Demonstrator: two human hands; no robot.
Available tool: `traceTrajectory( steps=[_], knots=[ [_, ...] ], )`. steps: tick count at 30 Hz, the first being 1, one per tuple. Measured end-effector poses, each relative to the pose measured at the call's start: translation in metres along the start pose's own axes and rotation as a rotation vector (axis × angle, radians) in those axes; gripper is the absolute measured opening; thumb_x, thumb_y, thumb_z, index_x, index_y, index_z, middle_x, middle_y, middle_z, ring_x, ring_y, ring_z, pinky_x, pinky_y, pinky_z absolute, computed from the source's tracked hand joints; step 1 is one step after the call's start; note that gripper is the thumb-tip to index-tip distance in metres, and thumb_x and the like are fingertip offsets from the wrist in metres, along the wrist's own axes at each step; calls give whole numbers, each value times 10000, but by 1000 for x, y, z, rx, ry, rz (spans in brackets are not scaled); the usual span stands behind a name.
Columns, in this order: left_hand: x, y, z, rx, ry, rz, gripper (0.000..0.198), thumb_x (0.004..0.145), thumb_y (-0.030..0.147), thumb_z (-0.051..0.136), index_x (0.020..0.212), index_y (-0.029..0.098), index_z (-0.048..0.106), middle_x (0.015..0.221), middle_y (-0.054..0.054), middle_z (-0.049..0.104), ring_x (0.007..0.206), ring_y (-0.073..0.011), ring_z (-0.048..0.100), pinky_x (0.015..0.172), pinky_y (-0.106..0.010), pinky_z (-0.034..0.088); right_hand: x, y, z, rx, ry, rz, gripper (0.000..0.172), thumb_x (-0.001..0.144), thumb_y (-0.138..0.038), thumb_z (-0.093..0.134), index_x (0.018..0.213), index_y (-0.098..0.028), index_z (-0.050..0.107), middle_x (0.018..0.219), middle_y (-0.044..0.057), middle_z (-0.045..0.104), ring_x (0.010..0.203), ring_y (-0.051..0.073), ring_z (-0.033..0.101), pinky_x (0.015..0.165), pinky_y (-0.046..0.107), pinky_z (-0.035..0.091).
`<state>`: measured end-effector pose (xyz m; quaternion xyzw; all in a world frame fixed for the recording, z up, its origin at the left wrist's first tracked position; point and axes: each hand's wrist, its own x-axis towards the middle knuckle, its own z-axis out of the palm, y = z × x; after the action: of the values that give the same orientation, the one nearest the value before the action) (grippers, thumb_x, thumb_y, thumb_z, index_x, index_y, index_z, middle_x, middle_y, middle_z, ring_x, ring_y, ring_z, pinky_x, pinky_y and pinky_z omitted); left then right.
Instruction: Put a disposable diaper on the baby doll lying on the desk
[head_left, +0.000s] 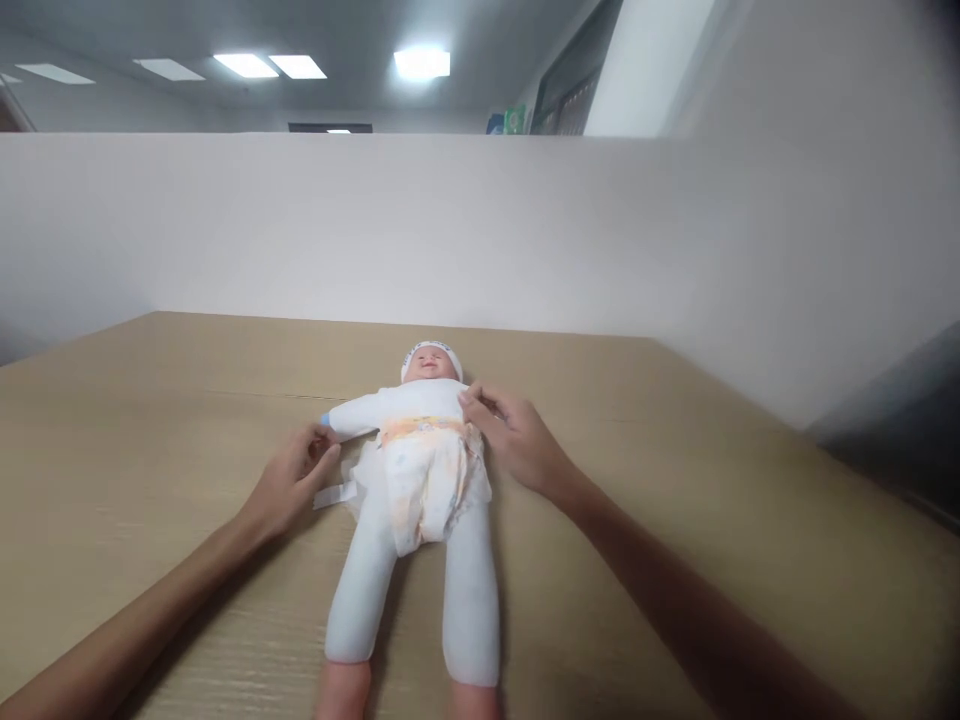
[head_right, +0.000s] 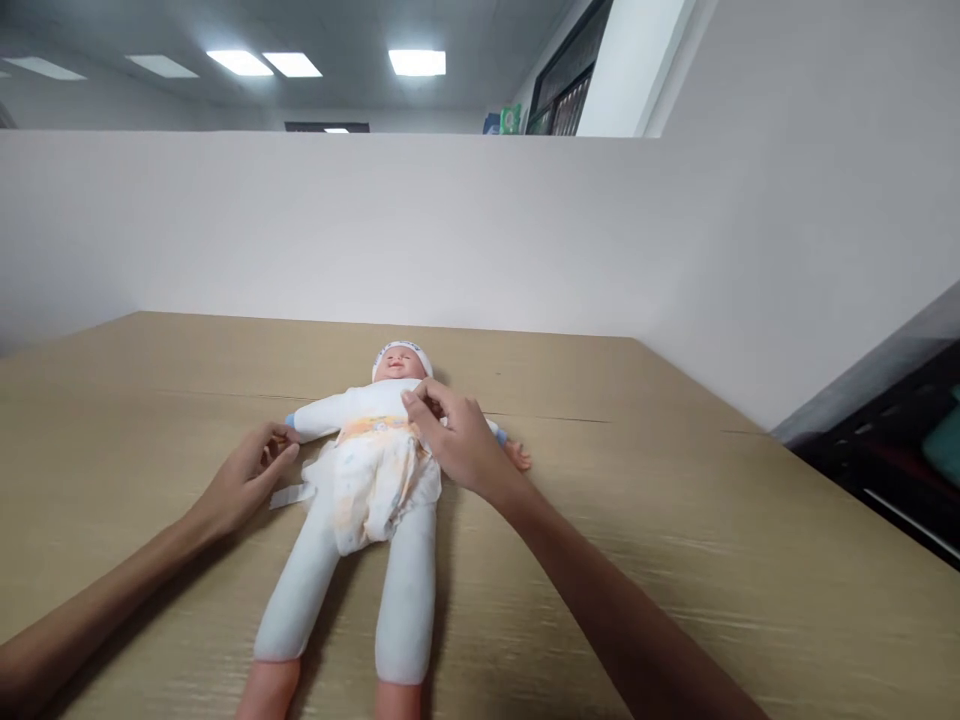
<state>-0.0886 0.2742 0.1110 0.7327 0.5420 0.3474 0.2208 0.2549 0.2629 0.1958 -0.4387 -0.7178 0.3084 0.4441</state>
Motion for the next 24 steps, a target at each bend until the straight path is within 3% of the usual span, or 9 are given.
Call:
traceTrajectory(
  steps=[5,7,10,14,19,24],
  knots=[
    [-21,-11,-3,231,-103,109,436,1058,662,553,1002,233,611,1038,-76,680,1013,-321,583,919,-435,418,11,-22,21,-213,-182,-238,220,1117,-397,579,1054,-227,705,1110,30,732,1081,215,643,987,337,452],
    [-25,-9,1,295,-117,126,440,1035,668,588,969,233,596,992,-69,664,994,-322,576,907,-441,405,21,-25,30,-272,-333,-327,213,1140,-383,574,1141,-244,735,1238,22,745,1235,219,634,1131,364,407],
    [-27,-9,7,251,-137,122,399,1016,620,633,972,225,594,976,-61,645,975,-312,571,891,-432,403,37,-24,44,-385,-575,-420,287,1161,-439,554,1223,-249,761,1305,39,747,1307,241,628,1196,419,366],
    [-23,-12,13,-84,-135,-28,368,1006,576,639,968,220,553,889,-30,595,836,-246,553,769,-368,404,51,-15,62,-512,-751,-471,280,1145,-397,576,1178,-231,799,1239,57,774,1221,264,649,1163,460,384],
    [-14,-5,20,-701,-123,-201,471,919,557,745,1112,235,460,843,28,582,717,-171,526,687,-304,388,55,-7,75,-655,-799,-484,266,1084,-330,618,965,-216,827,917,49,767,993,248,615,1102,469,395],
    [0,16,31,-882,0,-143,504,874,449,792,1232,221,521,854,37,586,809,-167,569,790,-302,447,57,-10,82,-745,-845,-516,201,1026,-280,651,951,-232,831,886,35,751,942,230,596,1064,439,409]
  ],
)
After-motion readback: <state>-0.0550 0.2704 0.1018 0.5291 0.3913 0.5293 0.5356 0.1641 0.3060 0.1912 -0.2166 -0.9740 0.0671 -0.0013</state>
